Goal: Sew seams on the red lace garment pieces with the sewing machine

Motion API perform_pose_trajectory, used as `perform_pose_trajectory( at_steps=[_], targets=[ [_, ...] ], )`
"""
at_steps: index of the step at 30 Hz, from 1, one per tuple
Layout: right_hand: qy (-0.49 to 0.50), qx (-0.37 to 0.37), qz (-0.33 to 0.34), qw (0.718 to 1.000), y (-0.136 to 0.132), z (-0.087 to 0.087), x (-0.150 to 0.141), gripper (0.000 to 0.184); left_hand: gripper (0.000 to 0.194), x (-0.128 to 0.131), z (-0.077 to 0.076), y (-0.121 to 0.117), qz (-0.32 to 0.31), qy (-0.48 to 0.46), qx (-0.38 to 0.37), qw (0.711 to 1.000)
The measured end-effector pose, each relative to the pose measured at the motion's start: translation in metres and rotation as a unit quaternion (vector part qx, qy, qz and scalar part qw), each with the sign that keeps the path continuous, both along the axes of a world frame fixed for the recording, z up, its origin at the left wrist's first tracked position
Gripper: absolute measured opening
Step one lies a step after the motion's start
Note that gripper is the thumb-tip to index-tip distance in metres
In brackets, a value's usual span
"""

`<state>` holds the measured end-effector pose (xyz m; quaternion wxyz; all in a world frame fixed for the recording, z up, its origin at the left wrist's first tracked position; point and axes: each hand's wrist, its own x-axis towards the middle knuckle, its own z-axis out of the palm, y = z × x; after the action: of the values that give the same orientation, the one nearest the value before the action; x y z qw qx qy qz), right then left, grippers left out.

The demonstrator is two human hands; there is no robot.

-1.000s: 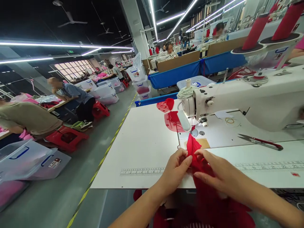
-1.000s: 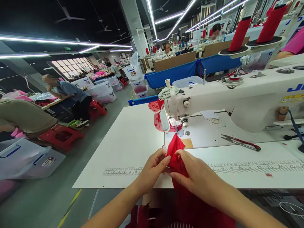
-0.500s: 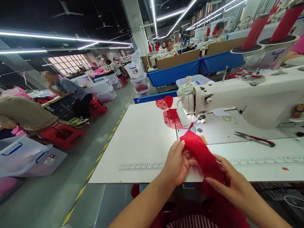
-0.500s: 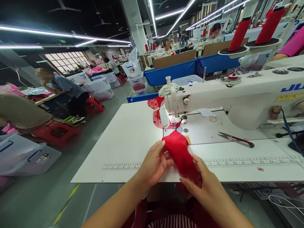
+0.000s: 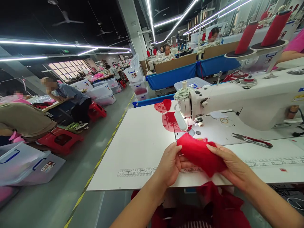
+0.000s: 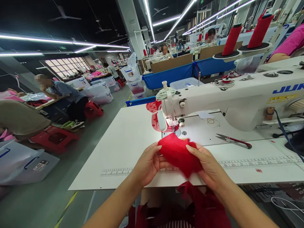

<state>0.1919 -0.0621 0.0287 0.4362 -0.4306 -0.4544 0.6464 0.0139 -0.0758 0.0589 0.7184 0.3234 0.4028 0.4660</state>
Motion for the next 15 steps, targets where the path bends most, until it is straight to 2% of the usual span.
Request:
perform_pose_trajectory(
  at_steps=[2, 3, 6, 9, 11, 13, 15],
  targets=[
    [-0.121, 0.07, -0.053, 0.989, 0.007, -0.004, 0.013, 0.04, 0.029, -0.01, -0.007, 0.0, -0.042, 0.121, 0.005, 0.992],
    [-0.19, 0.108, -0.067, 0.974, 0.009, -0.007, 0.019, 0.035, 0.029, -0.014, -0.01, 0.0, -0.07, 0.178, -0.004, 0.981],
    [-0.363, 0.228, -0.084, 0.899, 0.007, -0.02, 0.032, 0.029, 0.031, -0.024, -0.013, 0.0, -0.12, 0.287, -0.005, 0.95],
    [-0.461, 0.347, -0.113, 0.809, -0.002, -0.032, 0.028, 0.029, 0.025, -0.019, -0.008, 0.007, -0.073, 0.319, 0.056, 0.943],
    [-0.493, 0.409, -0.117, 0.759, -0.009, -0.037, 0.02, 0.03, 0.021, -0.007, -0.008, 0.017, -0.056, 0.318, 0.087, 0.943],
    [-0.505, 0.451, -0.102, 0.729, -0.014, -0.04, 0.011, 0.031, 0.024, 0.005, -0.012, 0.028, -0.067, 0.306, 0.09, 0.945],
    [-0.492, 0.463, -0.084, 0.733, -0.016, -0.04, 0.005, 0.032, 0.027, 0.013, -0.021, 0.037, -0.071, 0.292, 0.078, 0.951]
  ],
)
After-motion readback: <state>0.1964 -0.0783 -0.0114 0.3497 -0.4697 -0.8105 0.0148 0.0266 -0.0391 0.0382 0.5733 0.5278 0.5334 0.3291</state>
